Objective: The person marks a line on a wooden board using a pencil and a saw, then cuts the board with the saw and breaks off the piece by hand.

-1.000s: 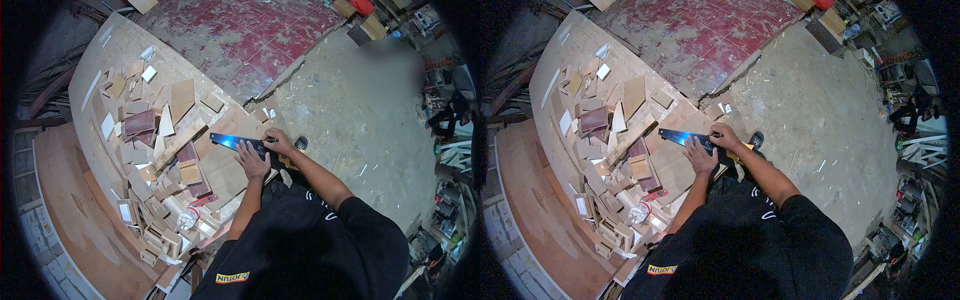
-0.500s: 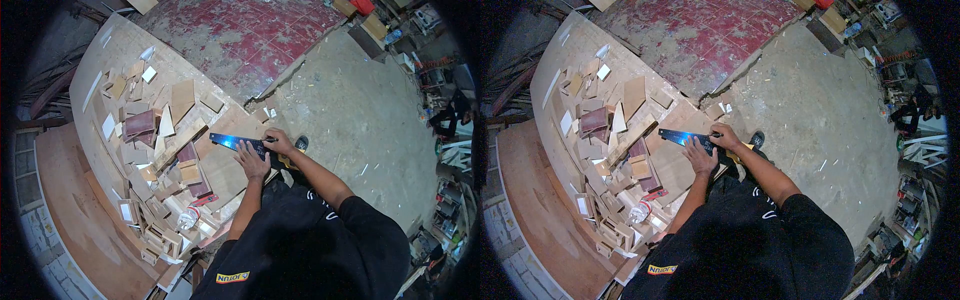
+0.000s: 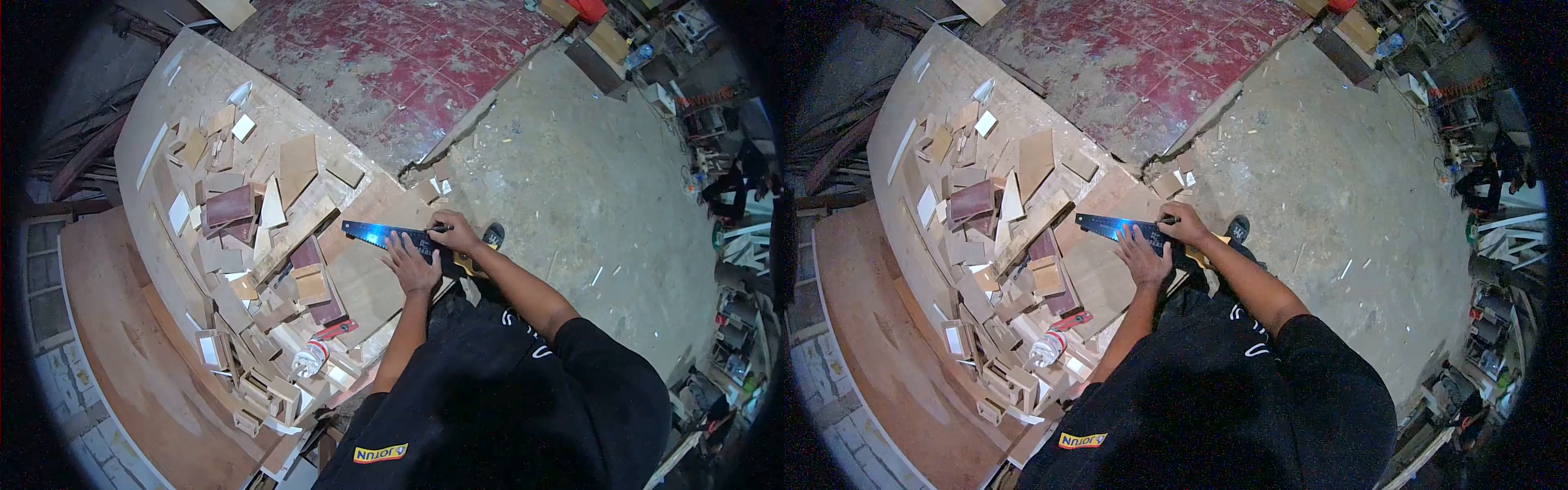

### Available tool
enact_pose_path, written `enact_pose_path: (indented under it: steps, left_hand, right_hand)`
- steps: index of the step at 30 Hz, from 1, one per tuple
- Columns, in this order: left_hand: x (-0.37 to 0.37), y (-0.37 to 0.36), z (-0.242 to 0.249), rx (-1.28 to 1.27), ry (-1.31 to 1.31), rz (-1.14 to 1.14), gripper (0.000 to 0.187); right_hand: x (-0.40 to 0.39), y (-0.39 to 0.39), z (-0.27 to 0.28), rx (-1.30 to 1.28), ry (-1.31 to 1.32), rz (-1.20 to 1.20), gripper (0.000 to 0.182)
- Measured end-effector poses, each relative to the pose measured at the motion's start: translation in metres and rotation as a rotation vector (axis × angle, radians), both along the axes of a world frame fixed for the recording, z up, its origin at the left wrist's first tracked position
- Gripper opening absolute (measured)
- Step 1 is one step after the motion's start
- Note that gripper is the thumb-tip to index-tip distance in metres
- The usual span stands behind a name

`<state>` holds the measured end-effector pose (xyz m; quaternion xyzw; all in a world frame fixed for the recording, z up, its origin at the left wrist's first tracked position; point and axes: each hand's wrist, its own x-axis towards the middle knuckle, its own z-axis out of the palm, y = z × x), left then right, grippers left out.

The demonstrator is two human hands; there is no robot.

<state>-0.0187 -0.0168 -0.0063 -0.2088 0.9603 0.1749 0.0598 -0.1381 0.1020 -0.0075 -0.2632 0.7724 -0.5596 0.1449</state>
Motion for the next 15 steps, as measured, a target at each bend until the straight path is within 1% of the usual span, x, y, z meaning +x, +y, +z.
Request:
enact_pose_path:
  steps: [2,5,8,12,15]
  left_hand:
    - [0.001,0.000,-0.002,-0.026,0.028,-0.010,0.096]
    - [0.002,-0.001,-0.006,-0.044,0.051,-0.018,0.095]
    - [0.001,0.000,0.000,-0.022,0.052,-0.013,0.095]
    - [0.002,0.000,-0.007,-0.051,0.077,-0.026,0.094]
    - [0.002,-0.001,-0.008,-0.064,0.074,-0.022,0.094]
  right_hand:
    - [0.000,0.000,0.000,-0.054,-0.054,-0.097,0.016]
    - [0.000,0.006,-0.001,0.000,-0.070,-0.109,0.013]
    - [0.003,0.011,0.003,-0.018,-0.079,-0.098,0.013]
    - [0.007,0.015,0.004,-0.005,-0.074,-0.094,0.013]
    - [0.008,0.015,-0.001,-0.041,-0.117,-0.104,0.014]
